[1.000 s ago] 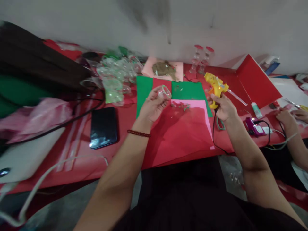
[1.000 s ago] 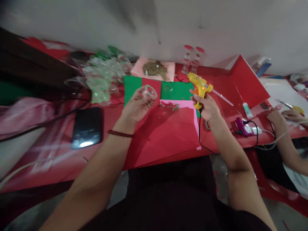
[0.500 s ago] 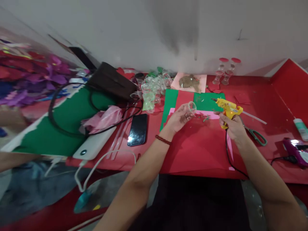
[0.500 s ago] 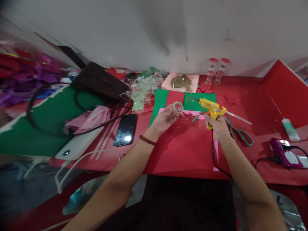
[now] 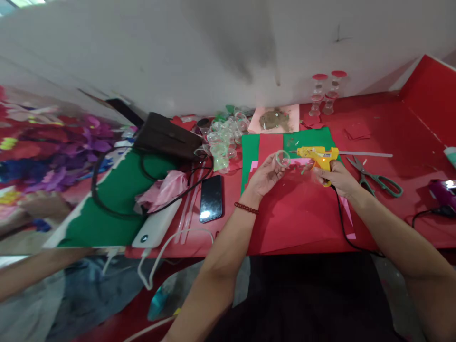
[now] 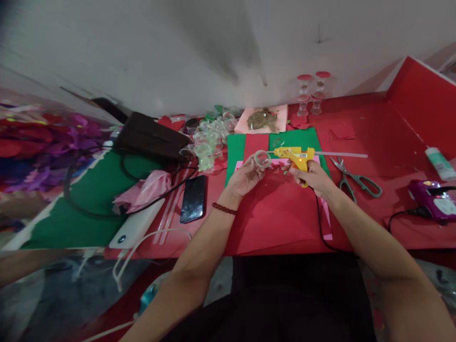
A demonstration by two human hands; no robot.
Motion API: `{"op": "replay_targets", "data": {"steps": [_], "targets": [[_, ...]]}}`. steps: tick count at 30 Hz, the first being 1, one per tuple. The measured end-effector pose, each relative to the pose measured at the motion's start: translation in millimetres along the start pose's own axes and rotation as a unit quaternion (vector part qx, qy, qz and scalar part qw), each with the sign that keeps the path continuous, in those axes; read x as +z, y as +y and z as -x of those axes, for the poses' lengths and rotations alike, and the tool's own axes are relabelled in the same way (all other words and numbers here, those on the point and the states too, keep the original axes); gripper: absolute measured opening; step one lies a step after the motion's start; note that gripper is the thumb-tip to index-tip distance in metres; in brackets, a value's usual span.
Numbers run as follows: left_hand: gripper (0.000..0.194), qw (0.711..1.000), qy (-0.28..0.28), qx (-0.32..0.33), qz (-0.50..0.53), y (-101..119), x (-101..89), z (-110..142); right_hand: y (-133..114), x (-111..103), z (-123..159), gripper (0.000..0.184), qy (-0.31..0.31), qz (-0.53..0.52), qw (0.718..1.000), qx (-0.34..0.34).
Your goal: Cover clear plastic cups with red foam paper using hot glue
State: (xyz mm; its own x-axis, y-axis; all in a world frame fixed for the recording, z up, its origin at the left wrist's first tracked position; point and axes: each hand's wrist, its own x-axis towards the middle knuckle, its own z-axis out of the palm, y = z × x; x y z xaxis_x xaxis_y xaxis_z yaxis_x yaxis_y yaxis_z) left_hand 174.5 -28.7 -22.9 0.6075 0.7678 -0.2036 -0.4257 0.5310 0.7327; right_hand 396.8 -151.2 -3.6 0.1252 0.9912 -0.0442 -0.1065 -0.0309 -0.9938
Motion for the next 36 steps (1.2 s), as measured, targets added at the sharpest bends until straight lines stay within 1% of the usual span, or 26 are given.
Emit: {"op": "replay_targets", "data": {"steps": [2,4,7,9,11,12,14,17,20,24,27,30,33,36], "targets": [[0.031,1.000,-0.010,-0.004,-0.010,0.8,-0.6,0.6,2.9,2.3,0.0,0.050,-0.006,0.005,1.000,-0.011],[0.034,1.000,-0.009,-0.003,-0.016,2.0,-0.5,0.7,5.5,5.1,-0.3,0.048,-0.004,0.021,1.000,-0.016],[0.030,1.000,-0.006,0.003,-0.022,3.8,0.0,-0.3,7.8,11.4,-1.0,0.049,0.022,0.052,0.998,-0.021],[0.023,1.000,-0.005,0.006,-0.022,4.5,0.1,-1.0,7.0,16.7,-0.6,0.050,0.044,0.067,0.996,-0.028],[0.014,1.000,0.014,0.004,-0.015,5.1,0.2,-1.5,3.1,22.4,1.7,0.054,0.060,0.086,0.994,-0.032],[0.013,1.000,0.029,0.001,-0.010,5.4,0.3,-1.8,-0.1,25.1,3.6,0.056,0.061,0.092,0.993,-0.031],[0.019,0.998,0.055,-0.009,-0.001,6.1,0.6,-2.4,-8.1,30.0,7.5,0.061,0.053,0.084,0.995,-0.025],[0.027,0.998,0.067,-0.010,0.013,6.9,1.7,-4.3,-18.4,35.7,9.8,0.064,0.028,0.052,0.998,-0.019],[0.027,0.997,0.075,-0.010,0.018,6.2,2.9,-5.5,-16.2,39.0,6.5,0.066,0.034,0.043,0.998,-0.018],[0.024,0.999,0.050,-0.009,-0.006,1.3,2.3,-3.7,2.9,37.7,3.9,0.066,0.061,0.066,0.996,-0.012],[0.026,0.999,0.038,0.003,-0.023,-2.9,-0.3,-1.0,12.4,32.6,6.4,0.063,0.072,0.077,0.994,-0.022],[0.027,0.998,0.036,0.012,-0.042,-4.2,-3.0,1.4,13.9,27.6,8.1,0.062,0.070,0.084,0.994,-0.027],[0.023,0.997,0.031,0.012,-0.064,-3.0,-3.5,3.6,13.9,25.7,8.2,0.064,0.072,0.088,0.993,-0.031],[0.019,0.996,0.036,0.013,-0.084,-2.0,-1.8,5.6,14.8,26.0,8.3,0.060,0.066,0.086,0.993,-0.039]]}}
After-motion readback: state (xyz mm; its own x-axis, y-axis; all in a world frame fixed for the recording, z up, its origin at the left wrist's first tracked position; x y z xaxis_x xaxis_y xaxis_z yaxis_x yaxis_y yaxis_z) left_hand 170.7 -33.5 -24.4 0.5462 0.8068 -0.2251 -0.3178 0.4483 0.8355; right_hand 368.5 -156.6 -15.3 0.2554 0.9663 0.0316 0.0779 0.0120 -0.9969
